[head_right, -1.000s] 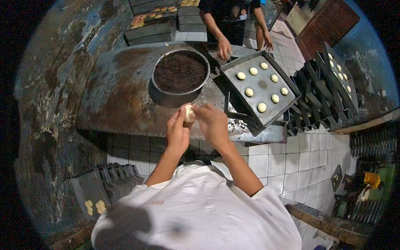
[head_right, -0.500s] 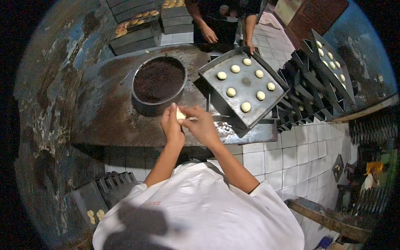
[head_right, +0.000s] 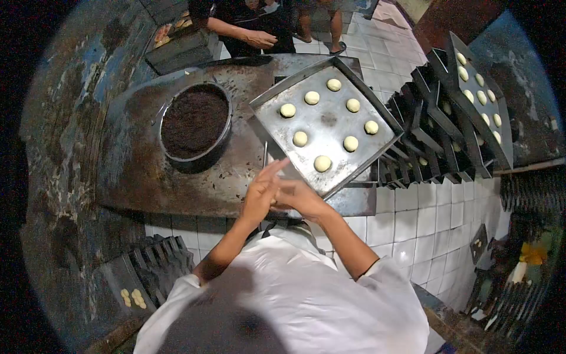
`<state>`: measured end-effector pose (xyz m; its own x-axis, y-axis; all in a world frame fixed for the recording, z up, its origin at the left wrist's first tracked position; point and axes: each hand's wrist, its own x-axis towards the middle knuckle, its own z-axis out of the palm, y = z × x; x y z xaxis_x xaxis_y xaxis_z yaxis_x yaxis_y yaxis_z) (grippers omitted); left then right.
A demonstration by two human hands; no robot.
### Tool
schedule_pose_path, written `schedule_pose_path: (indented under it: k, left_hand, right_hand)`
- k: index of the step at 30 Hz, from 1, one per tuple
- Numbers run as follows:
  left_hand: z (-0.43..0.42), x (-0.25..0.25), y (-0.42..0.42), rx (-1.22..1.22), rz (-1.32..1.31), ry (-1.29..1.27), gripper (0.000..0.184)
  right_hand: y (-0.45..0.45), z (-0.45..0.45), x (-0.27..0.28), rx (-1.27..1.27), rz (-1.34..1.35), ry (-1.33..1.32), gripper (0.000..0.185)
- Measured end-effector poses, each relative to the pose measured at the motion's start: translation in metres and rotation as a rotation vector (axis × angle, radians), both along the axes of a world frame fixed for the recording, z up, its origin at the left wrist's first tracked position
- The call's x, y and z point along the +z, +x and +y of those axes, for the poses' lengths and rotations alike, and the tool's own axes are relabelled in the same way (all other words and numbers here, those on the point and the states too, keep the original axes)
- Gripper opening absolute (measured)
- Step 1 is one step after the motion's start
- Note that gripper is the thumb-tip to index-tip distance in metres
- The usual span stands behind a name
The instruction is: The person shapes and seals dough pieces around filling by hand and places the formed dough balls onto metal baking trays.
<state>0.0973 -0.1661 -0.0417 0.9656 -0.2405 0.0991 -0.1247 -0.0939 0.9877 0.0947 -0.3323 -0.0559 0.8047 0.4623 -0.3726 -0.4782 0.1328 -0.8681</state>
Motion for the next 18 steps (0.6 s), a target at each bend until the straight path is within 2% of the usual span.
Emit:
schedule_pose_path:
  k: [1,2,3,5,7,9,10,11,13,14,16,17,18]
  left_hand:
    - [-0.004,-0.004,-0.001,-0.02,0.017,0.072,0.04]
    - [-0.008,-0.008,-0.003,-0.041,0.033,0.144,0.043]
    - [-0.01,-0.007,-0.005,-0.008,0.049,0.074,0.046]
    - [-0.003,-0.003,-0.013,0.155,0.151,-0.024,0.045]
    - [0.024,-0.011,-0.021,0.284,0.235,-0.071,0.041]
    - [0.055,-0.016,-0.037,0.447,0.35,-0.023,0.04]
    - [0.073,-0.027,-0.049,0.529,0.377,-0.029,0.038]
    - [0.087,-0.037,-0.061,0.61,0.4,-0.034,0.036]
    - [0.105,-0.029,-0.083,0.71,0.366,-0.016,0.03]
    - [0.115,-0.028,-0.095,0.72,0.362,-0.004,0.03]
    - [0.128,-0.034,-0.122,0.919,0.351,0.041,0.031]
    - [0.134,-0.042,-0.134,0.919,0.358,0.044,0.031]
    - [0.139,-0.053,-0.145,0.996,0.392,-0.091,0.029]
  right_hand:
    - [0.004,-0.015,-0.005,0.115,0.174,0.131,0.049]
    - [0.015,-0.032,-0.017,0.224,0.148,0.088,0.045]
    - [0.032,-0.047,-0.014,0.235,0.155,0.091,0.045]
    - [0.082,-0.074,-0.006,0.414,-0.253,-0.305,0.04]
    - [0.136,-0.107,-0.04,0.295,-0.516,-0.855,0.047]
    - [0.168,-0.117,-0.076,-0.157,-0.747,-0.981,0.056]
    - [0.175,-0.126,-0.119,-0.152,-0.743,-0.978,0.056]
    - [0.183,-0.138,-0.174,-0.174,-0.956,-1.11,0.054]
    - [0.197,-0.14,-0.188,-0.209,-1.182,-1.216,0.052]
    - [0.199,-0.144,-0.188,-0.105,-1.064,-1.246,0.047]
    - [0.207,-0.151,-0.161,0.057,-0.834,-1.279,0.042]
    - [0.223,-0.15,-0.151,0.053,-0.686,-1.344,0.043]
    - [0.235,-0.147,-0.146,-0.06,-0.684,-1.265,0.046]
